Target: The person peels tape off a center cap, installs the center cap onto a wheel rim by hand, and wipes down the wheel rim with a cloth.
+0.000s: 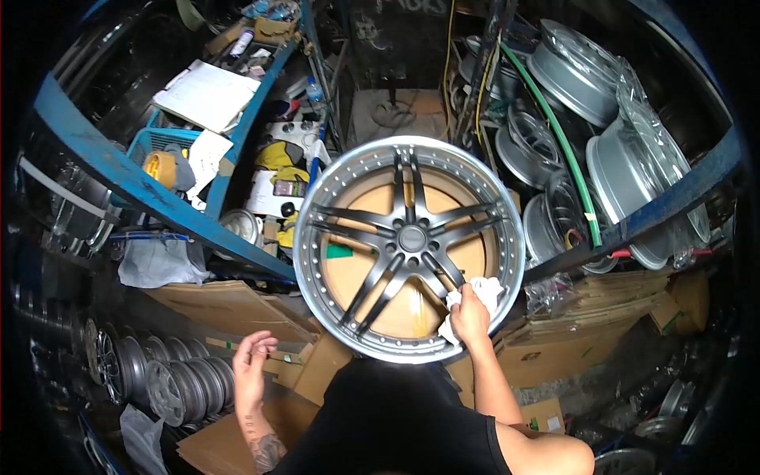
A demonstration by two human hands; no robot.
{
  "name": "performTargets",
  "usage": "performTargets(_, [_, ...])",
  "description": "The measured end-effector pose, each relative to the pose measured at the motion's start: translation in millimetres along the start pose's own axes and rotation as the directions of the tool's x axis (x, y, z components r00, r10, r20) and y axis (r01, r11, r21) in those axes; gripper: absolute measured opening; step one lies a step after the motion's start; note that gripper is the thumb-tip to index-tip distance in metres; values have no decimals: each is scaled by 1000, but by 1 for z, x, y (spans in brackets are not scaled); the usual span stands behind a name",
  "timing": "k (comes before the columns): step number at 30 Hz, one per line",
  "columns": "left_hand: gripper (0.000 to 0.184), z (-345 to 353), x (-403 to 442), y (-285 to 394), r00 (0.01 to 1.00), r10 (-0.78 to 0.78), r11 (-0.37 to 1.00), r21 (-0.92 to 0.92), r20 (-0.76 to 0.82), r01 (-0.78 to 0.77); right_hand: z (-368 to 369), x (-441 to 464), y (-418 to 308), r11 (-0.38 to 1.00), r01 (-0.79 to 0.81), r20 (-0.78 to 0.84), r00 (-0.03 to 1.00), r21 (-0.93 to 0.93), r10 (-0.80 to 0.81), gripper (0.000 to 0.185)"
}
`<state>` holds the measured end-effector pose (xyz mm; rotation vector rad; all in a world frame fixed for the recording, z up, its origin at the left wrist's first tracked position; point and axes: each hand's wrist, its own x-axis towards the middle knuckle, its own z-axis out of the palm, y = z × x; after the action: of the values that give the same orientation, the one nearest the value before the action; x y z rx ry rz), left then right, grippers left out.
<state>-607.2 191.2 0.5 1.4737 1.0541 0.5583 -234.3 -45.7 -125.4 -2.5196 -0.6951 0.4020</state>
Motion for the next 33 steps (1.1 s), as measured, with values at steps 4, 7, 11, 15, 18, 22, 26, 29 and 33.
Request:
performTargets(4, [28, 53, 12, -22, 988, 76, 994, 67, 133, -85, 42, 45, -57, 938, 275, -36, 961, 212, -274, 36])
performTargets(7, [35, 84, 21, -5, 884, 222, 846, 369, 412, -384, 70, 68, -113, 797, 562, 144, 790, 223, -597, 35])
performTargets(11, [41, 78, 30, -5, 878, 343, 791, 401, 334, -462, 68, 98, -121, 811, 565, 148, 798, 153, -584, 36])
performTargets(15, [47, 60, 22, -12, 940, 244, 857, 401, 239, -324, 80, 56, -141, 793, 592, 399, 698, 145, -594, 41])
performTargets(18, [51, 61, 15, -46, 944, 185, 875, 392, 272, -284, 82, 38, -142, 542, 833, 553, 402, 109, -730, 42])
performTargets(22, [50, 77, -13, -46, 900, 137, 883, 361, 414, -300, 71, 112, -136, 878, 476, 343, 817, 55, -464, 45])
performTargets(26, [48, 89, -18, -66, 847, 85, 949, 216, 525, -229, 67, 138, -136, 978, 208, 81, 975, 20, -208, 39])
performTargets(29, [71, 91, -19, -76, 883, 107, 974, 129, 457, -184, 108, 88, -162, 931, 210, 216, 936, 298, -279, 47])
performTargets(33, [111, 78, -2, -122, 899, 363, 716, 544, 245, -438, 135, -35, -211, 517, -223, 538, 586, 826, -607, 38])
